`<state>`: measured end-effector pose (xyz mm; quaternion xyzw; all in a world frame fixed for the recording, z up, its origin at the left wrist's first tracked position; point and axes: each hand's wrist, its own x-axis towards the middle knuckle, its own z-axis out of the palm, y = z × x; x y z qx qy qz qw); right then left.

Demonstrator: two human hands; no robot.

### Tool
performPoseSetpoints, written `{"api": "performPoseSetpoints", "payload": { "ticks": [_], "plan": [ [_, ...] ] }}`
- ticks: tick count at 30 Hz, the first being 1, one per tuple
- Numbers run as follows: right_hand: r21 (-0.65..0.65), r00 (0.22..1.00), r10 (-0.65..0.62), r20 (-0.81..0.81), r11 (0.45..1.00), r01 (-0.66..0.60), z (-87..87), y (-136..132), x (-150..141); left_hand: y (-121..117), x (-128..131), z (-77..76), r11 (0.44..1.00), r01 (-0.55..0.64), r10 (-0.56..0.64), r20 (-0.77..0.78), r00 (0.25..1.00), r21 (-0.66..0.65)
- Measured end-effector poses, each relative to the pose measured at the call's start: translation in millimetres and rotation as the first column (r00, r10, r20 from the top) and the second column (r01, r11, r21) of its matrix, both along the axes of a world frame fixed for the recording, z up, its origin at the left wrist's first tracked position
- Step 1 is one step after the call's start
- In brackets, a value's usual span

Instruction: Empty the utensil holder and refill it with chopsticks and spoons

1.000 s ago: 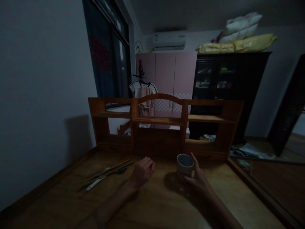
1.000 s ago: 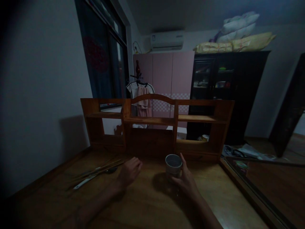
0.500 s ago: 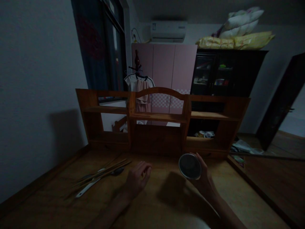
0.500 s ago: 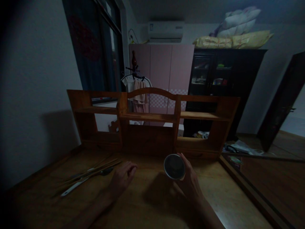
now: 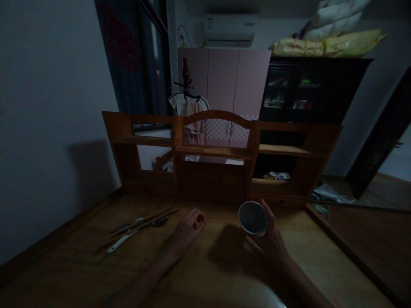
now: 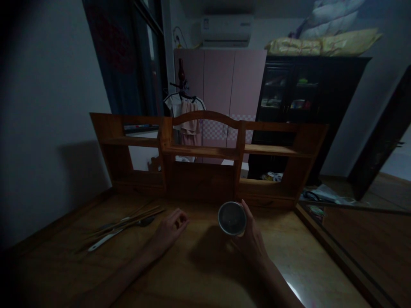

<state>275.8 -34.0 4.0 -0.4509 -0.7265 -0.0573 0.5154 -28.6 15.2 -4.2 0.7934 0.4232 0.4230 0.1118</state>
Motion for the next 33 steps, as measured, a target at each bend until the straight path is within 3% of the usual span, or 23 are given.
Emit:
{"api": "performPoseSetpoints", "payload": {
  "ticks": [12,19,33],
  "plan": [
    [-0.061,0.998,0.059,-0.024,0.996,-0.06,2.5,-7,-7,-4,2,3.0,0.995,0.076,-0.075,0.018,0.997,-0.062],
    [0.036,0.997,0.049,0.053,0.998,-0.051,0.3,-10,-10,-4,2,-0.3,0.995,0.07,-0.072,-0.033,0.997,-0.065],
    [0.031,0.987,0.147,0.065,0.988,-0.149,3.8,-11,-9,-7,3,1.2,0.991,0.103,-0.109,-0.072,0.991,-0.082]
  ]
}}
